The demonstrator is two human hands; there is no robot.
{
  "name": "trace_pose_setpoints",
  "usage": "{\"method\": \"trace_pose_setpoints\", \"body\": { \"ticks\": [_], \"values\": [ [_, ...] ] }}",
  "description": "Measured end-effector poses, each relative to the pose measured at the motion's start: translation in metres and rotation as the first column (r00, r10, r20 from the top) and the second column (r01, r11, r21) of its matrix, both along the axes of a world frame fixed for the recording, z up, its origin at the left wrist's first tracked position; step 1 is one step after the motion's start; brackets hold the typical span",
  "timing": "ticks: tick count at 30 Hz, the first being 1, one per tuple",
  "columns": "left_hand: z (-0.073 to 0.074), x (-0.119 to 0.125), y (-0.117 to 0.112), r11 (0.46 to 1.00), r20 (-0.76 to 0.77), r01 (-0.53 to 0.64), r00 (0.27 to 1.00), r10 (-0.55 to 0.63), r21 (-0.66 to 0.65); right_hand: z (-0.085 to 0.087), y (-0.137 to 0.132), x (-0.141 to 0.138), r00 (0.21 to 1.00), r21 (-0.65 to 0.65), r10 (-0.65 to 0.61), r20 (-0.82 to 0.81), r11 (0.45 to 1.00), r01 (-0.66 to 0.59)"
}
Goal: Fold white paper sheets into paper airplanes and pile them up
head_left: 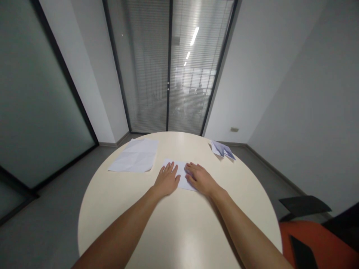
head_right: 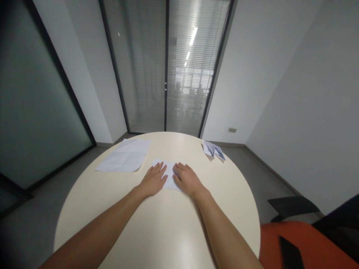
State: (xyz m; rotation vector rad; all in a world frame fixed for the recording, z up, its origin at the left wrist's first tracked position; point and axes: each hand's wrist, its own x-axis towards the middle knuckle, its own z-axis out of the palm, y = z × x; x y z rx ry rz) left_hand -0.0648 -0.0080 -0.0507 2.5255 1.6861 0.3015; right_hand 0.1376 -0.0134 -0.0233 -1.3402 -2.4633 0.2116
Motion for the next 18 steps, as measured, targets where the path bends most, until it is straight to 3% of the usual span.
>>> {"method": "trace_pose_setpoints", "body": {
  "ticks": [4,9,14,18],
  "values": [
    [0.002,-0.002,0.0,1.0,0.014,0.024,1.0,-0.024,0.0,-0.005,-0.007,-0.016,0.991,-0.079,0.129,-0.045,0.988,-0.132],
    [0.001,-0.004,0.001,1.0,0.019,0.03,0.999,-0.03,-0.006,-0.016,-0.005,-0.009,0.998,-0.173,-0.037,0.058,0.984,0.046],
    [0.003,-0.003,0.001,0.999,0.019,0.018,1.0,-0.019,0.026,-0.01,0.0,0.006,0.971,-0.147,-0.209,0.114,0.963,0.225],
    [0.013,-0.001,-0.006,0.994,0.036,0.026,0.999,-0.03,0.102,-0.004,0.001,0.004,0.972,-0.048,-0.207,0.114,0.976,0.214]
  ]
}}
